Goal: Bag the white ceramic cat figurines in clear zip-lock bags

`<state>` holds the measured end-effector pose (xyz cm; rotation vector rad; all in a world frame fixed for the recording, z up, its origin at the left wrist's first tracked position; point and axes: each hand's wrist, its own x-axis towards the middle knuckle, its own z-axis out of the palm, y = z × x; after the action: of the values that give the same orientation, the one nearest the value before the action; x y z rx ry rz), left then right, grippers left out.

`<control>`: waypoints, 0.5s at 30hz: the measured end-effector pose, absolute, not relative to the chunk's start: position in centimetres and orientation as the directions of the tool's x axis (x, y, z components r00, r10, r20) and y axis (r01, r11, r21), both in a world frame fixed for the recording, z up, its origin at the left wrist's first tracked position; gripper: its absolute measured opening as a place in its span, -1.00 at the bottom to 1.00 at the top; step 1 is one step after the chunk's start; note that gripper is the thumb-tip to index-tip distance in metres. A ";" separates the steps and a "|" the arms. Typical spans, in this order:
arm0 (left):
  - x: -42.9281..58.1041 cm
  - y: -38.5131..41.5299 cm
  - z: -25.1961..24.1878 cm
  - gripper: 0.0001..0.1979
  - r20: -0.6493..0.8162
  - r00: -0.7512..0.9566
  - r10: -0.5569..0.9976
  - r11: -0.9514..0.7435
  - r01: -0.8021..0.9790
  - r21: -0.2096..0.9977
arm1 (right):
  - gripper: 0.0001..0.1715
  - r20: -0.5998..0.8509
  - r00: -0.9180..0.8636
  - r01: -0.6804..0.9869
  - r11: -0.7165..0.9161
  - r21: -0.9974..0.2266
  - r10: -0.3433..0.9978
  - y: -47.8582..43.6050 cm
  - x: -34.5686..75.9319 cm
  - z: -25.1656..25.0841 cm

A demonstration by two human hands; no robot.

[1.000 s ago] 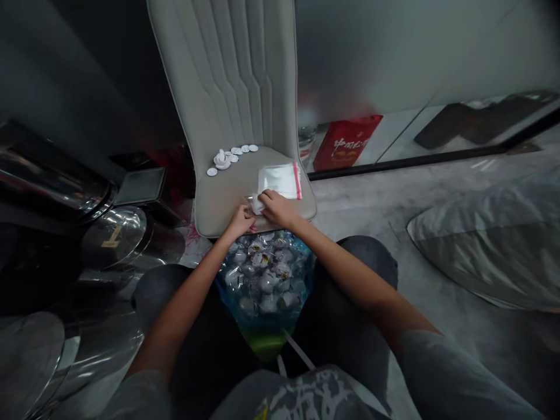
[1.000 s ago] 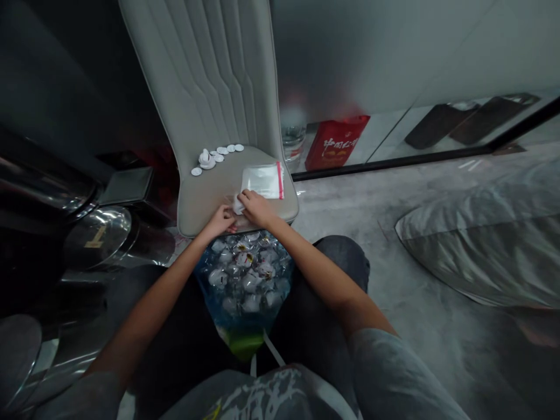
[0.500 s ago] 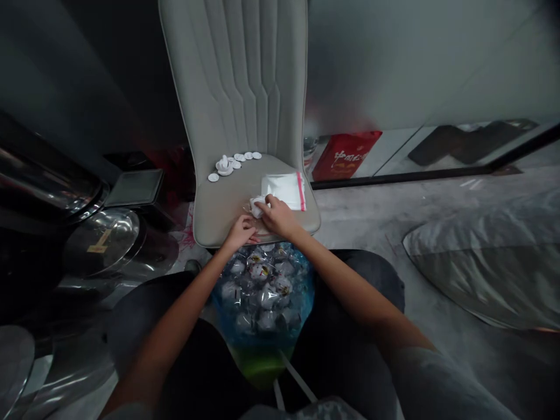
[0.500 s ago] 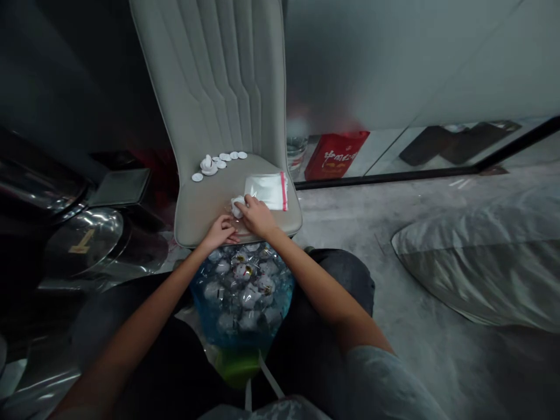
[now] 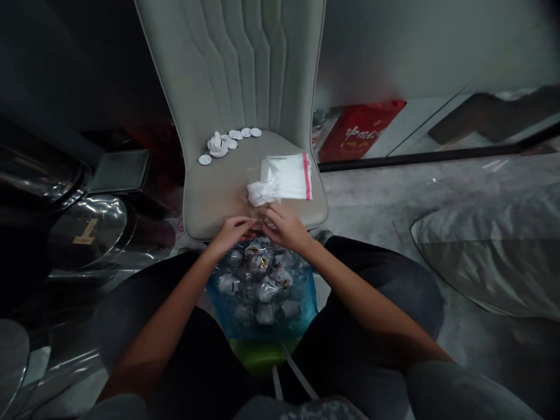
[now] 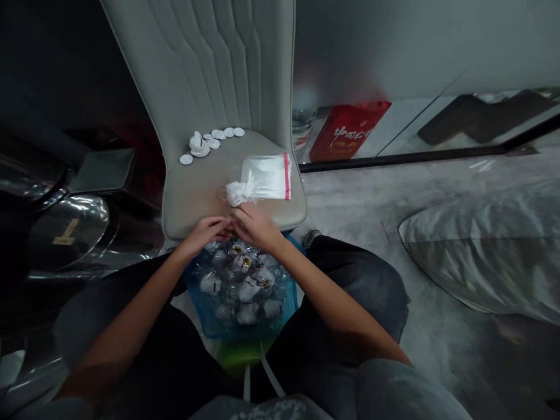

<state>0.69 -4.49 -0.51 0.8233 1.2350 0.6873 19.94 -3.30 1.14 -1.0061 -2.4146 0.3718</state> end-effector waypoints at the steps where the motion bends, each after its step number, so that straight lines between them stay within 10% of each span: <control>1: 0.6 -4.6 -0.4 -0.61 -0.532 0.196 0.824 0.546 -0.022 0.838 | -0.62 0.338 -0.615 0.548 0.694 -0.467 0.713 -3.7 20.1 0.8; 7: 0.8 -5.1 0.2 -0.63 -0.567 0.161 0.808 0.580 -0.044 0.813 | -0.73 0.440 -0.562 0.384 0.692 -0.611 0.700 -3.4 20.1 -1.6; 15: 1.4 -4.6 0.0 -0.73 -0.537 0.109 0.837 0.545 -0.069 0.835 | -0.77 0.512 -0.602 0.385 0.784 -0.487 0.613 -2.8 20.2 -1.8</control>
<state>1.41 -4.60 0.03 0.7543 1.2962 0.7683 20.24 -2.76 -1.78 -0.7366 -2.2846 0.4306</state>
